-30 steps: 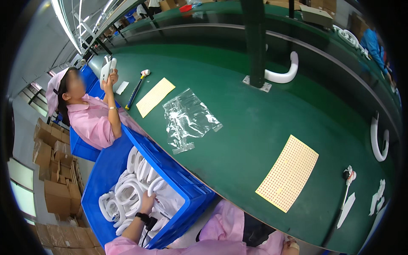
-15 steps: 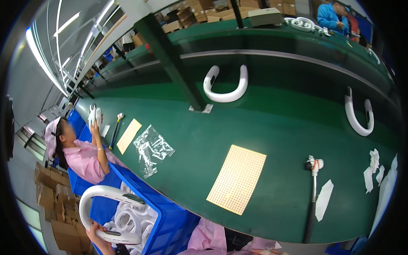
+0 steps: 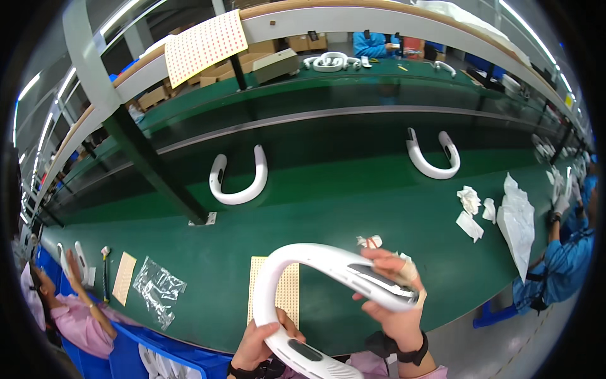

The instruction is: The person picks up a neck massager from a blue bin, inspects it, and wipes the metal plates with a cloth. They then tap the device with a hammer, apply a small sticker from a sheet, and place it onto the conveyor belt.

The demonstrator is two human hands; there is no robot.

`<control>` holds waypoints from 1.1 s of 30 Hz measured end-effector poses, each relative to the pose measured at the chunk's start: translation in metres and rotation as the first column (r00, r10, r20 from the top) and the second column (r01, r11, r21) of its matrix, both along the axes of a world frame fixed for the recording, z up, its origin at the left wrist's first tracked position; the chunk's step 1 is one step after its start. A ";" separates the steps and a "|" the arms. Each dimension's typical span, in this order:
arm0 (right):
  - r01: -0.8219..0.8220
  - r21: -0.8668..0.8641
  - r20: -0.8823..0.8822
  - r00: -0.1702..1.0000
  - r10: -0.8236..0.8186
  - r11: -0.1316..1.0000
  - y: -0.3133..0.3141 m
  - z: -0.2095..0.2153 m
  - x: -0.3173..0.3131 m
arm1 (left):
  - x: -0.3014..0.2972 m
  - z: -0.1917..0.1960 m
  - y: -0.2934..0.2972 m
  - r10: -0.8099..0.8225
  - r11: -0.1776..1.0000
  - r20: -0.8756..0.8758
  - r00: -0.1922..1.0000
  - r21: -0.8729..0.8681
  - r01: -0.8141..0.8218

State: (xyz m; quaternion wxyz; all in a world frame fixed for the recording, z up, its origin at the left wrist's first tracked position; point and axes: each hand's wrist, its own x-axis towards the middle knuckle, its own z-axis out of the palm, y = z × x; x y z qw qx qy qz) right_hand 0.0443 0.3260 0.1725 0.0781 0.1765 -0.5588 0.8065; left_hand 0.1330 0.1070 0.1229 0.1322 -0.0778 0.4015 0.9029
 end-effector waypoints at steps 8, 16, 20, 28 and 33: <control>-0.081 -0.016 0.031 0.996 0.081 0.997 -0.036 -0.017 -0.033 | -0.019 -0.003 -0.019 -0.003 0.999 -0.025 1.000 -0.044 0.002; -0.546 -0.334 0.271 0.725 0.633 0.768 -0.091 -0.087 -0.064 | -0.037 -0.018 -0.038 -0.070 0.913 0.046 0.996 0.406 0.045; -0.414 -0.086 0.563 0.730 0.387 0.906 -0.068 -0.069 -0.060 | -0.042 -0.032 -0.048 0.052 0.766 -0.048 0.997 0.643 -0.008; -0.793 0.249 0.675 0.554 0.488 0.556 0.096 -0.088 0.109 | -0.054 -0.038 -0.085 0.222 0.407 -0.077 0.972 0.913 -0.021; -0.036 0.279 0.912 0.324 -0.253 0.960 0.209 -0.404 0.235 | -0.048 -0.040 -0.083 0.258 0.366 -0.143 0.956 0.930 0.040</control>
